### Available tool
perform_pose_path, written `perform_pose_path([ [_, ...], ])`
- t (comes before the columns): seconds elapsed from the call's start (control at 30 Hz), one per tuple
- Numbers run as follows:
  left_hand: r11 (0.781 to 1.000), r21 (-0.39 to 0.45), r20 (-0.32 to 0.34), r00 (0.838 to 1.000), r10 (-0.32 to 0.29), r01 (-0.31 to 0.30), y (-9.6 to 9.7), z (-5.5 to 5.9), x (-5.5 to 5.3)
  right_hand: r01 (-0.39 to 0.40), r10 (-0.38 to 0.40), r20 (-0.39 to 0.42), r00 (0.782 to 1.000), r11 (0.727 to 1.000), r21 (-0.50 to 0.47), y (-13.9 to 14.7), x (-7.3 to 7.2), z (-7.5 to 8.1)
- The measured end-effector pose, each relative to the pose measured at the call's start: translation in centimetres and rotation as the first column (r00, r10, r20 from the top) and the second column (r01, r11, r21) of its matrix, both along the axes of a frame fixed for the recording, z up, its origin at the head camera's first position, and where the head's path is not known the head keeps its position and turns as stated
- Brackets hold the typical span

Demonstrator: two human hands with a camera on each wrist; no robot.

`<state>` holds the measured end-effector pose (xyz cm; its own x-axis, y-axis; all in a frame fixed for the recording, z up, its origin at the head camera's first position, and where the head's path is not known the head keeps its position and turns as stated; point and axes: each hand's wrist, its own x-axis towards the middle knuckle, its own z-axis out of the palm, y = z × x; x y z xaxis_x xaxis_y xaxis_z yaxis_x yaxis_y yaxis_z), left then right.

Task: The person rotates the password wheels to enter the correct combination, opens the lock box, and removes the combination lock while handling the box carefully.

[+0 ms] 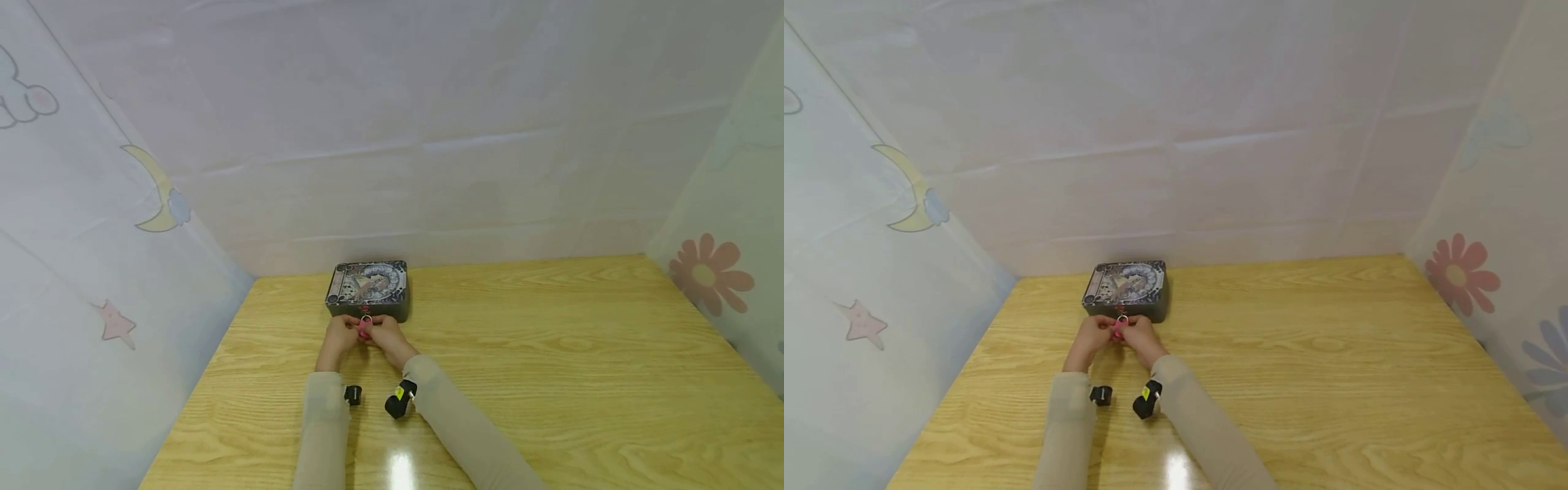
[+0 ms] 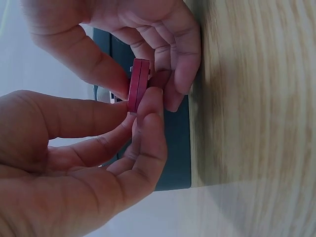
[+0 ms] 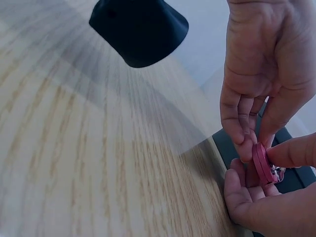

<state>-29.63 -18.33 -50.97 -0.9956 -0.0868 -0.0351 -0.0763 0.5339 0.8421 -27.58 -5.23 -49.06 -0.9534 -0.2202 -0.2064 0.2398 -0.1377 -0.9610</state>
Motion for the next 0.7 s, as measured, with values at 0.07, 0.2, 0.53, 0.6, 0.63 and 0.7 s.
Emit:
perform_pose_path([
  [0.07, 1.000, 0.003, 0.033, 0.999, 0.020, -0.021, 1.6, 4.2, 2.7, -0.012, 0.012, 0.002, 1.000, 1.000, -0.007, 0.1, -0.1, 0.0],
  [0.2, 0.999, 0.042, -0.035, 0.999, -0.015, 0.016, 0.8, 2.5, 1.8, -0.028, 0.028, -0.002, 1.000, 0.999, -0.021, 0.1, -0.2, -0.1],
  [0.53, 0.998, 0.027, -0.127, 0.991, -0.051, 0.055, -3.6, -10.3, -6.1, -0.026, 0.027, 0.022, 0.999, 0.999, -0.045, 0.1, -0.2, -0.1],
  [0.6, 0.998, 0.037, -0.127, 0.991, -0.052, 0.057, -4.2, -11.3, -7.1, -0.034, 0.035, 0.024, 0.999, 0.998, -0.045, 0.2, -0.1, 0.0],
  [0.63, 0.998, 0.040, -0.128, 0.991, -0.049, 0.054, -4.2, -11.5, -7.2, -0.036, 0.037, 0.031, 0.999, 0.998, -0.045, 0.2, -0.1, 0.0],
  [0.7, 0.997, 0.041, -0.122, 0.991, -0.055, 0.061, -4.1, -11.2, -7.1, -0.037, 0.038, 0.037, 0.999, 0.999, -0.038, 0.2, -0.1, 0.0],
])
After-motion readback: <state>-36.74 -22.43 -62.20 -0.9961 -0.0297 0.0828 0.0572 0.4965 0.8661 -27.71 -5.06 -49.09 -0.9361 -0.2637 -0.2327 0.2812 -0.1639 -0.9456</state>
